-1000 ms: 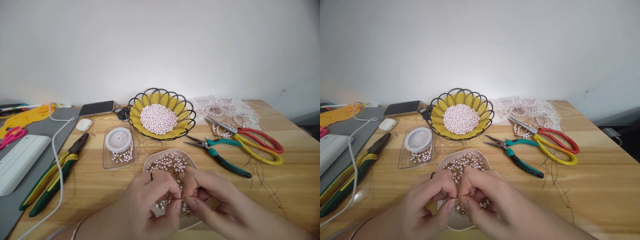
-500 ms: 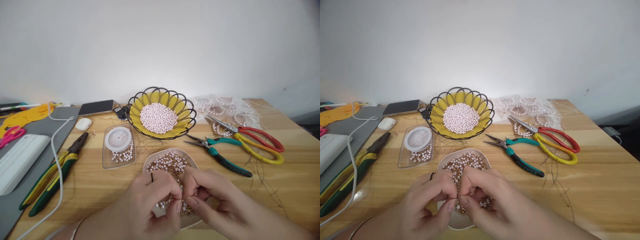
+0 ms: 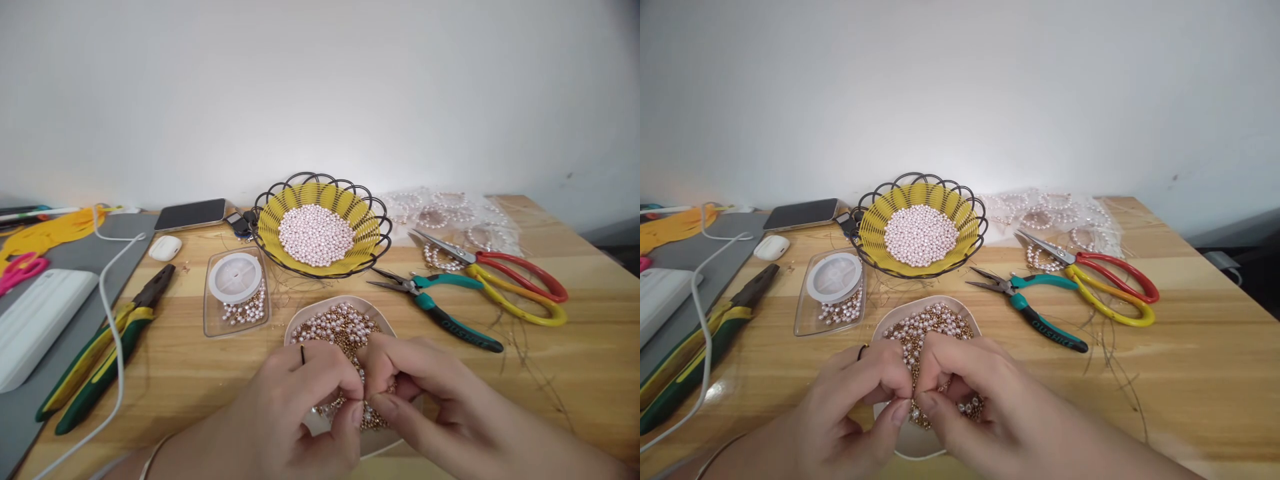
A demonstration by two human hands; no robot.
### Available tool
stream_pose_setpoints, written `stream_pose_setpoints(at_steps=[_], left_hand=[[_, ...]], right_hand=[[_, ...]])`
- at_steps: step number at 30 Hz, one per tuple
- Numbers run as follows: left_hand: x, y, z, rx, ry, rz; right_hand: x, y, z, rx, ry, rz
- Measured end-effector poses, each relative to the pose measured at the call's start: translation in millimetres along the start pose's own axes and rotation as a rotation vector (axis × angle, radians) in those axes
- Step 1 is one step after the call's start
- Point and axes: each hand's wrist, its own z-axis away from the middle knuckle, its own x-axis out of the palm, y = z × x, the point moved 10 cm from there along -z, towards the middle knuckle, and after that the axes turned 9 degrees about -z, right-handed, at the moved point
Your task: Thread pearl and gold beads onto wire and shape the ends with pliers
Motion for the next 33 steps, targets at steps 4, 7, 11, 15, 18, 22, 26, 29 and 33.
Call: stream_pose_setpoints(at_steps=[4, 7, 11, 15, 18, 22, 26, 29, 33], left_hand=[[1.6, -0.7, -0.5, 0.001, -0.003, 0.002], [1.5, -0.9, -1.1, 0.002, 0.006, 0.003], [1.7, -0.2, -1.1, 0.01, 0.01, 0.015], [0.7, 1.7, -2.1, 0.017, 0.016, 0.013], [-0.3, 1.1, -3.1, 0.006, 0.014, 0.005], [-0.8, 0.4, -3.3, 0.008, 0.01, -0.003], [-1.9, 0.7, -1.9, 0.02, 0.036, 0.026], [2.2, -1.9, -0.4, 0.0, 0.011, 0.024], [0.6, -0.7, 0.3, 0.022, 0.032, 0.033]], right_hand=[[0.8, 2.9, 0.8, 0.017, -0.01, -0.032], [1.3, 2.2, 1.7, 0.012, -0.011, -0.038], [3.4, 2.0, 2.0, 0.019, -0.024, -0.089], [4.1, 1.2, 1.1, 0.011, -0.026, -0.087], [4.1, 0.6, 0.7, 0.003, -0.027, -0.086], [2.3, -0.8, 0.9, -0.014, -0.018, -0.074], [0.8, -3.1, -0.6, -0.034, -0.013, -0.049], [0.7, -4.7, -1.5, -0.052, -0.01, -0.026], [1.5, -2.0, -0.3, -0.034, -0.007, -0.028]])
